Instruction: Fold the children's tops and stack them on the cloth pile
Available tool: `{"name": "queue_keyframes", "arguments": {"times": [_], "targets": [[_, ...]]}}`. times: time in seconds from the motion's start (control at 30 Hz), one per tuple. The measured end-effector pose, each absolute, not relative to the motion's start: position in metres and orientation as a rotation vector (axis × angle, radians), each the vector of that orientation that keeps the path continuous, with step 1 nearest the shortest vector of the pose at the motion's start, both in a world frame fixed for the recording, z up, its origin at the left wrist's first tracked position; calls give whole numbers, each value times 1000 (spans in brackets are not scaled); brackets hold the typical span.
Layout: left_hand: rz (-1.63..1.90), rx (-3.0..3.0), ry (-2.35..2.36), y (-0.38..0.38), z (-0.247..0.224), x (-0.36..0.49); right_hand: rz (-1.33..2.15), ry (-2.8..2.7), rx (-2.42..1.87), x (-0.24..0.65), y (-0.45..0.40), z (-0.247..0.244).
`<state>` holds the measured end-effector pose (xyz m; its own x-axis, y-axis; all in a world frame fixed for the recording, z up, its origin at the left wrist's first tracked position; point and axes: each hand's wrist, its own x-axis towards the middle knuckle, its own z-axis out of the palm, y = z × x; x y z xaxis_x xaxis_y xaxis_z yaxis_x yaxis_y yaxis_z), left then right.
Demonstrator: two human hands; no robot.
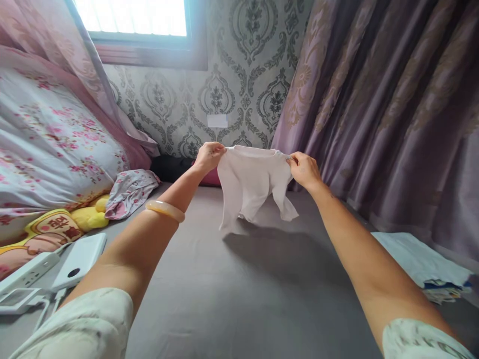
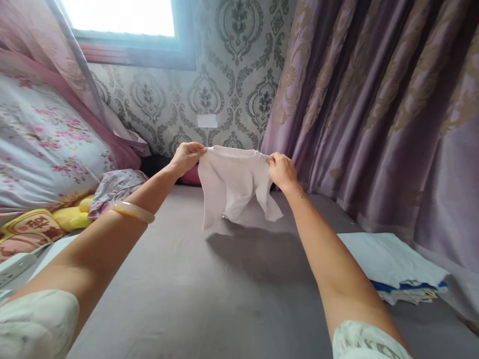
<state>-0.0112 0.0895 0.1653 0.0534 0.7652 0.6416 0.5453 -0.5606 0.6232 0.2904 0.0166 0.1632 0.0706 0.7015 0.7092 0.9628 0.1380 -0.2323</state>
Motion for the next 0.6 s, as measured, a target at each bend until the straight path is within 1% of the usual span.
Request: {"name": "queue_keyframes", "arguments": {"times": [0.1, 0.3, 0.5, 0.6], "targets": [[1560, 2016, 1401, 88, 160, -3, -345, -1668, -1627, 288, 17, 159], [1648, 1947, 1446, 78, 152, 9, -324, -1589, -1526, 279, 13, 157], [2034, 2180, 1394, 46, 145, 4, -351, -1584, -1313, 283, -15, 160], [2155, 2386, 1330, 17, 154, -11, -223, -1601, -1222, 288, -45, 169]]}}
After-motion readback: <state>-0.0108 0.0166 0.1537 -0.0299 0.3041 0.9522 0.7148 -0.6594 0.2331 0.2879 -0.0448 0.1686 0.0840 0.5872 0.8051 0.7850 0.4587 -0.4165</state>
